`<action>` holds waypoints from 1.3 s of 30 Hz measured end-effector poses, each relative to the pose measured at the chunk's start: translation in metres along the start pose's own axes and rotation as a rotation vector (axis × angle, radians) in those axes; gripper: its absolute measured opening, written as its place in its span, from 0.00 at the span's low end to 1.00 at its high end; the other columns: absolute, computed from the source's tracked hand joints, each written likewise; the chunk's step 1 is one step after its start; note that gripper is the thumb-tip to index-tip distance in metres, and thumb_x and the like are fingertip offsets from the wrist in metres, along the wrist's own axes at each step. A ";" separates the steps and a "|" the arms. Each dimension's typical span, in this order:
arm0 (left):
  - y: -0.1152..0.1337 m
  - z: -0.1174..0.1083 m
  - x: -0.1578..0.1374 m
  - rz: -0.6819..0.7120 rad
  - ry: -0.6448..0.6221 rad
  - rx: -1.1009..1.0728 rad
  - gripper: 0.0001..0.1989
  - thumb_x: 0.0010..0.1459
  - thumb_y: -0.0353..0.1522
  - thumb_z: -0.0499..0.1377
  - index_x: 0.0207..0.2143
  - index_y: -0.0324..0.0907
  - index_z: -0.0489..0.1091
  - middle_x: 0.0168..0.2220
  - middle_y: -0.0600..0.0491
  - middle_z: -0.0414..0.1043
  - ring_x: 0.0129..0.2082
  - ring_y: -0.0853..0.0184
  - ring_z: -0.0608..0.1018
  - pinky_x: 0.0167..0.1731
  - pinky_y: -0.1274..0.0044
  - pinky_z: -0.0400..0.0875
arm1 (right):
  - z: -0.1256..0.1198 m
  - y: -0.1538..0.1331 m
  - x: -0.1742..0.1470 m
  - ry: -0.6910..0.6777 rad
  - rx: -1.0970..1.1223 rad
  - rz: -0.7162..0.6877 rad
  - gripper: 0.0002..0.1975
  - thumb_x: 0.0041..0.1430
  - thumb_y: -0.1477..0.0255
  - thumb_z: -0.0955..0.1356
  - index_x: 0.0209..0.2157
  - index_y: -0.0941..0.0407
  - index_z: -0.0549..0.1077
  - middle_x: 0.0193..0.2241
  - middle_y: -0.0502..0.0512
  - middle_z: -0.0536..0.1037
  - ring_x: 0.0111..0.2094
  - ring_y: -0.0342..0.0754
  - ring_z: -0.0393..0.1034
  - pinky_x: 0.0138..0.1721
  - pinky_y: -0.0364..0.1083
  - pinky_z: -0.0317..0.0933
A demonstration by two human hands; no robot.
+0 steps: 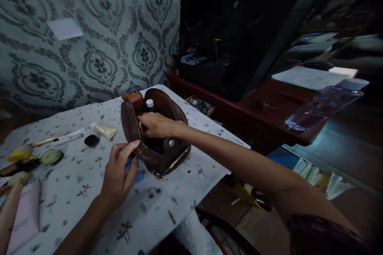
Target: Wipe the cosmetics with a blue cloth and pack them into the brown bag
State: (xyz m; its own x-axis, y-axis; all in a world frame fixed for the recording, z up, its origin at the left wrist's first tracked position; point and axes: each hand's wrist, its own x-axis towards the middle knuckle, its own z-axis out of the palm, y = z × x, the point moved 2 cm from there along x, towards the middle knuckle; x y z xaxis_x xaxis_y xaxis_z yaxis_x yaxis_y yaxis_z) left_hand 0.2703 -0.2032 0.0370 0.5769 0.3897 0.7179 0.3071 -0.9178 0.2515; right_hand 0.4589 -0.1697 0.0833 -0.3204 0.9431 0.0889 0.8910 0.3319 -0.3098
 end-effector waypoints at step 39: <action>0.000 0.000 -0.002 -0.007 -0.051 -0.057 0.24 0.67 0.26 0.49 0.64 0.48 0.54 0.44 0.49 0.62 0.41 0.66 0.73 0.35 0.78 0.70 | -0.026 0.012 0.052 0.148 -0.252 0.273 0.18 0.63 0.73 0.62 0.54 0.60 0.69 0.50 0.66 0.78 0.53 0.58 0.73 0.49 0.51 0.67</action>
State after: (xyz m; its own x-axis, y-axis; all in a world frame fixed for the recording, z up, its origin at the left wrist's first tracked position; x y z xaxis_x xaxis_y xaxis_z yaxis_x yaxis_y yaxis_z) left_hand 0.2695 -0.2040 0.0353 0.6128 0.3984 0.6825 0.2688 -0.9172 0.2941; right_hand 0.4616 -0.1166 0.1088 -0.0272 0.9839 0.1765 0.9939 0.0455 -0.1009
